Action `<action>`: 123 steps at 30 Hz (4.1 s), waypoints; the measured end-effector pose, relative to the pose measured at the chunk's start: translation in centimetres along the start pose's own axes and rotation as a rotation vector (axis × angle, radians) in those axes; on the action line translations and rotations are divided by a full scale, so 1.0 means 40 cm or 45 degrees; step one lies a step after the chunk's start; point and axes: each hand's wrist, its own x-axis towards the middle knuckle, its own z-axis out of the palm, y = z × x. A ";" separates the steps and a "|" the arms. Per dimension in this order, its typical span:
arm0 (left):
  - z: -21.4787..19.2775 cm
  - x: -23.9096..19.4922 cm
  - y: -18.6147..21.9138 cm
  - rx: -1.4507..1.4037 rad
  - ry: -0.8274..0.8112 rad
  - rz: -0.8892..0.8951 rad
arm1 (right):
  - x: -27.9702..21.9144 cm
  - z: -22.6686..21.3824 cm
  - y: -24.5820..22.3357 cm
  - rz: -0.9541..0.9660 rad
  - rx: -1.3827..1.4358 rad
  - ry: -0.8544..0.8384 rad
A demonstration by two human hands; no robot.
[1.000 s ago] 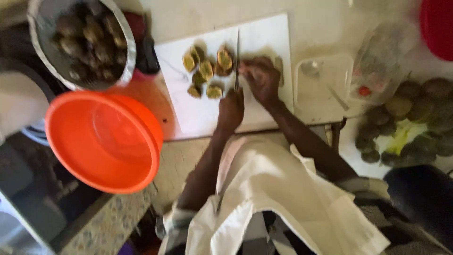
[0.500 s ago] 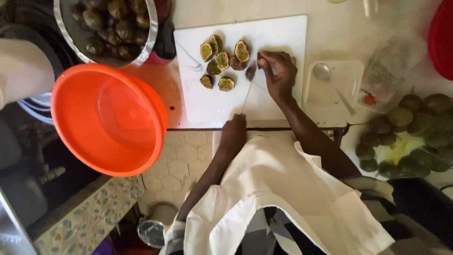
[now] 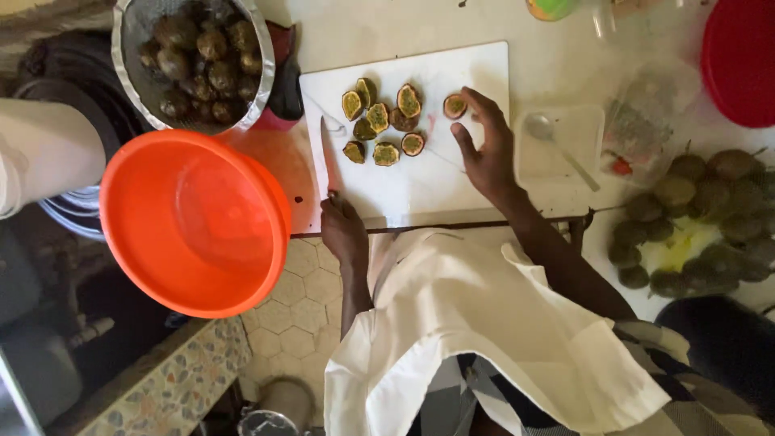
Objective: The person cuts passion fruits in half on a white cutting board using a knife. They then use a spoon to scoop the pulp and seeds from the fruit halves into an orange bowl.
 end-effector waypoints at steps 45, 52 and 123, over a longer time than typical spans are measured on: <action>0.096 0.074 0.585 0.244 -0.448 1.152 | -0.104 -0.188 -0.142 0.535 -0.341 0.251; 0.204 0.176 0.595 0.483 -0.826 0.869 | -0.117 -0.160 -0.031 0.562 -0.601 -0.021; -0.250 -0.032 0.670 -0.311 -0.664 0.319 | 0.093 -0.196 0.068 0.358 0.904 -0.382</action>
